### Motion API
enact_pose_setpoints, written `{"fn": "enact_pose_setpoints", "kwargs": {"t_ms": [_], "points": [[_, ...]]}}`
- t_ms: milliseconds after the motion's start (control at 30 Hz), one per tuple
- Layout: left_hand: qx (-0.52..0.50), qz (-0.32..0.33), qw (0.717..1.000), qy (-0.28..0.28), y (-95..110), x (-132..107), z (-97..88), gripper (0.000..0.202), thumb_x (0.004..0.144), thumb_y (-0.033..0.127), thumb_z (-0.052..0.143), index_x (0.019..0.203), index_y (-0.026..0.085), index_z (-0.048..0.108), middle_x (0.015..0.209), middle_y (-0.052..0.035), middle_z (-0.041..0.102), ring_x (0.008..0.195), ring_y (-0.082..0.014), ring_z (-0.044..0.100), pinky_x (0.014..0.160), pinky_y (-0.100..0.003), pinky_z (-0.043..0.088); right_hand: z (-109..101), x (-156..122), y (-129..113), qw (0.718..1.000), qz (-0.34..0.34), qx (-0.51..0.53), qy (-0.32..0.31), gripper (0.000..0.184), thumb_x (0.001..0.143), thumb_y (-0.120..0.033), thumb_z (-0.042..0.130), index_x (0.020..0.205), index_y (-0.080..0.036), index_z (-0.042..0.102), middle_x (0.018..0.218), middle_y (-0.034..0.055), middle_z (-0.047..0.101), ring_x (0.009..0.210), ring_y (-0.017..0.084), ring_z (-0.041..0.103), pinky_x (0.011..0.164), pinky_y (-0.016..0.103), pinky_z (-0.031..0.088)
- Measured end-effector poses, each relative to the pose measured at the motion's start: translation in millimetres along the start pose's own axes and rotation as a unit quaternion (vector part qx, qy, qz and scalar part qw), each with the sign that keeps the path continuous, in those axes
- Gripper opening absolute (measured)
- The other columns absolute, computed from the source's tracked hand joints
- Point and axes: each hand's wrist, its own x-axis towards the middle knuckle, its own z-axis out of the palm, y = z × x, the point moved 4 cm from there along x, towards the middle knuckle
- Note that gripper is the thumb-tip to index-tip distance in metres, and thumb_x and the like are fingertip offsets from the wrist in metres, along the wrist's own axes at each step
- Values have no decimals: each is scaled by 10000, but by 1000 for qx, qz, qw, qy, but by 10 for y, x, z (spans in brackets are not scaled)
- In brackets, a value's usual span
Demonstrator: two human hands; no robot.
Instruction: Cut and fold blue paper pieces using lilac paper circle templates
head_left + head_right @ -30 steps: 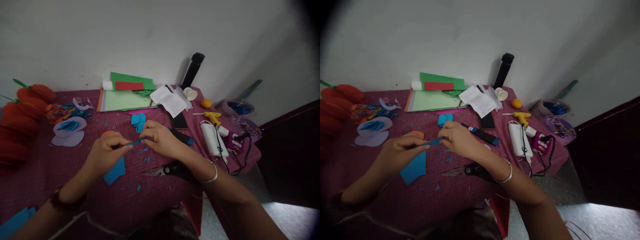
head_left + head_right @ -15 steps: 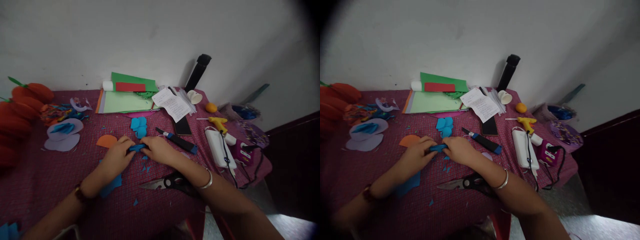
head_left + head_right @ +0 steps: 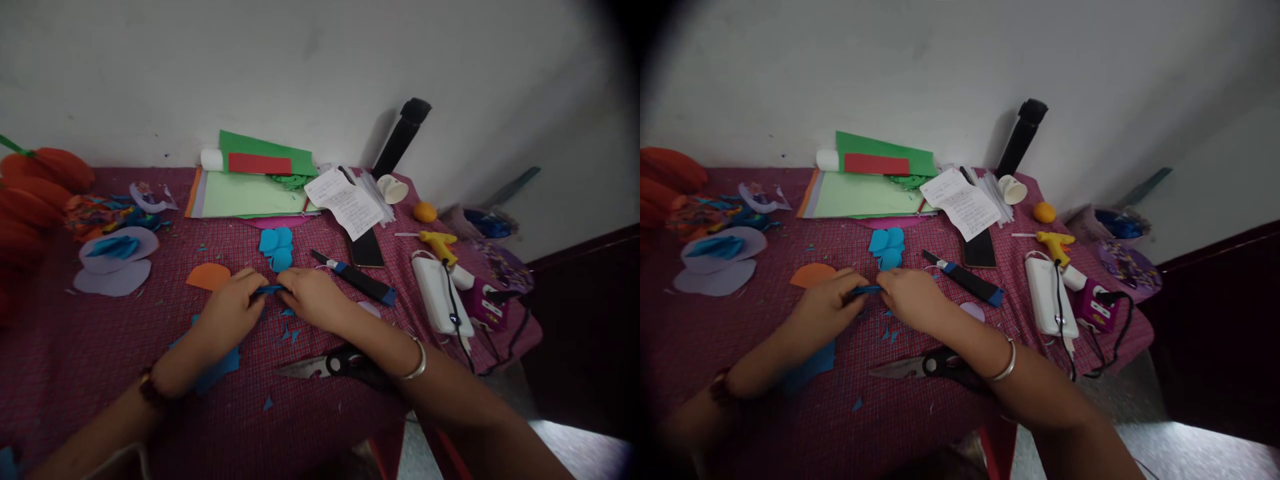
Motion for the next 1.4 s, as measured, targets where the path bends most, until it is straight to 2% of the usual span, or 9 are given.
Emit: {"fn": "enact_pose_setpoints", "kwargs": {"t_ms": [267, 500, 600, 733, 800, 1000, 1167, 1300, 1400], "points": [[-56, -36, 997, 25, 26, -40, -37, 94, 767, 185, 486, 738, 202, 574, 705, -1, 580, 683, -174, 551, 613, -284, 403, 29, -20, 23, 1000, 0, 22, 3, 94, 891, -181, 495, 882, -164, 587, 838, 45, 652, 728, 166, 586, 613, 267, 340], [-195, -112, 973, -58, 29, -65, -83, 102, 656, 244, 538, 574, 192, 506, 516, 64, 411, 499, -106, 376, 480, -239, 281, -78, -66, -5, 978, -33, 199, 44, 46, 834, -204, 606, 854, -170, 630, 863, 16, 553, 794, 130, 525, 717, 246, 379], [-258, -118, 959, -26, 41, -72, -110, 113, 672, 284, 561, 627, 190, 517, 547, 60, 442, 510, -102, 387, 484, -233, 303, -51, -50, 29, 923, -1, 382, 45, 113, 815, -192, 602, 709, -162, 577, 700, -25, 509, 672, 106, 489, 639, 235, 377], [-386, -128, 910, 78, 65, -102, -126, 212, 765, 395, 586, 722, 199, 519, 585, 58, 451, 508, -95, 388, 481, -222, 331, -1, -34, 108, 770, 80, 629, 73, 225, 763, -345, 676, 694, -171, 551, 637, -42, 533, 575, 90, 472, 572, 236, 401], [-385, -115, 913, 67, 133, -112, -90, 228, 788, 415, 565, 727, 197, 541, 582, 52, 458, 509, -100, 390, 476, -224, 330, 13, -36, 120, 726, 102, 674, 87, 276, 700, -386, 740, 683, -174, 563, 631, -46, 557, 557, 82, 479, 559, 230, 410], [-282, -55, 956, 60, 339, -126, -66, 329, 813, 391, 491, 552, 190, 500, 516, 42, 430, 503, -113, 390, 484, -240, 320, 83, -55, 95, 674, 140, 720, 82, 325, 598, -398, 827, 670, -168, 611, 609, -54, 583, 530, 62, 482, 529, 197, 384], [-253, -60, 963, 67, 399, -152, -81, 335, 775, 351, 473, 483, 205, 396, 473, 46, 367, 470, -108, 347, 466, -244, 285, 144, -80, 42, 626, 157, 764, -3, 349, 551, -378, 862, 682, -152, 632, 616, -50, 607, 537, 57, 511, 569, 196, 392], [-283, -51, 956, 48, 436, -176, -126, 313, 798, 369, 437, 533, 204, 413, 512, 46, 365, 498, -111, 343, 477, -242, 286, 147, -89, 33, 632, 139, 762, -14, 341, 563, -381, 859, 707, -150, 653, 614, -47, 611, 542, 59, 514, 574, 197, 386], [-261, -56, 960, 85, 398, -174, -232, 346, 807, 393, 449, 526, 209, 365, 531, 48, 320, 512, -113, 332, 477, -246, 267, 141, -84, 46, 656, 132, 743, 12, 313, 593, -378, 843, 697, -154, 651, 617, -44, 611, 554, 66, 512, 589, 207, 399]]}}
